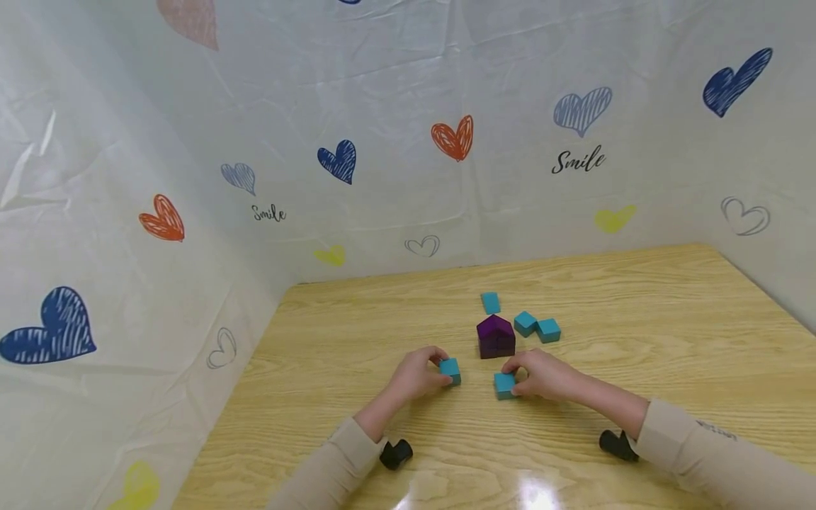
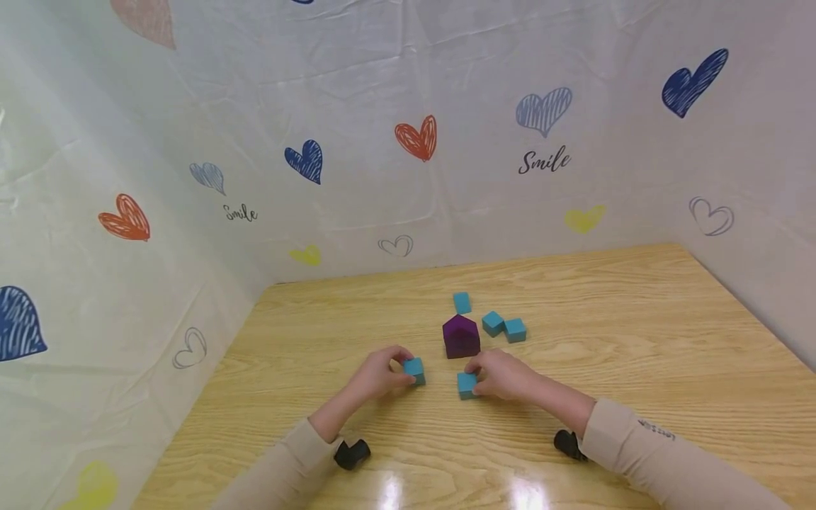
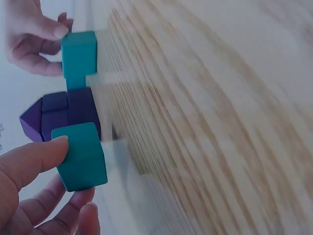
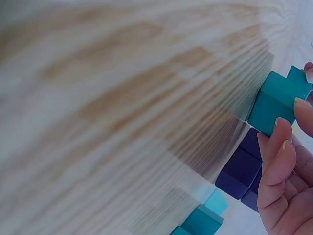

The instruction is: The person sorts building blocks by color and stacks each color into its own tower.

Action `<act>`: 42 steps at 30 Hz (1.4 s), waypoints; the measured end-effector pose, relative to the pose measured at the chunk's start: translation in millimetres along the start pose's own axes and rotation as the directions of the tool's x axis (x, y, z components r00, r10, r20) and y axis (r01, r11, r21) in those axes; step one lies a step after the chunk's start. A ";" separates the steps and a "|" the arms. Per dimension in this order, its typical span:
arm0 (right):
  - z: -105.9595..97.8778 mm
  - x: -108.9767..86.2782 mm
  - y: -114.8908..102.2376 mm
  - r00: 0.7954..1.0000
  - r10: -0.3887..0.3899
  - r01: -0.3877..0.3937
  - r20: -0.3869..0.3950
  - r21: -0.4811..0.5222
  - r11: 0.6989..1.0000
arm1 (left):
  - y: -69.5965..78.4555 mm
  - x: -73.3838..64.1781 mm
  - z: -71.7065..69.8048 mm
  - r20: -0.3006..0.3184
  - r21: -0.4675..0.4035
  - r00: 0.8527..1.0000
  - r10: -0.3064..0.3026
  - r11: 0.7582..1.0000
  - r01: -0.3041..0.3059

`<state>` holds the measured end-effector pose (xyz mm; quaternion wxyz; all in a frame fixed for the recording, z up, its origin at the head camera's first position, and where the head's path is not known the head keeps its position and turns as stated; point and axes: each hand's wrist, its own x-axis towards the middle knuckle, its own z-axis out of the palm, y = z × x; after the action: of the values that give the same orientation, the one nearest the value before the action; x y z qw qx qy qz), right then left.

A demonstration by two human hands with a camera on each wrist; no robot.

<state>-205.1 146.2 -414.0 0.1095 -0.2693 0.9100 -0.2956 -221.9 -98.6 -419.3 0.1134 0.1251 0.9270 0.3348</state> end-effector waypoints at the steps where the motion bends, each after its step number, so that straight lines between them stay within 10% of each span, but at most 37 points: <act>1: 0.1 0.0 0.3 1.000 0.000 0.000 0.001 0.002 1.000 | 2.4 -0.5 1.5 0.008 -0.007 1.000 0.004 1.000 -0.004; 18: 1.5 2.0 6.7 1.000 -0.020 0.020 0.000 0.015 1.000 | 31.6 -1.1 23.7 0.081 0.022 0.992 0.096 0.995 -0.098; 42: 3.3 3.8 4.4 1.000 0.003 -0.003 -0.017 0.019 1.000 | 29.3 4.2 38.4 0.077 0.070 0.995 0.063 0.995 -0.069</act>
<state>-209.0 145.6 -419.4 0.1048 -0.2645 0.9085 -0.3061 -210.0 -52.8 -429.6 0.1324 0.1722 0.9291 0.2994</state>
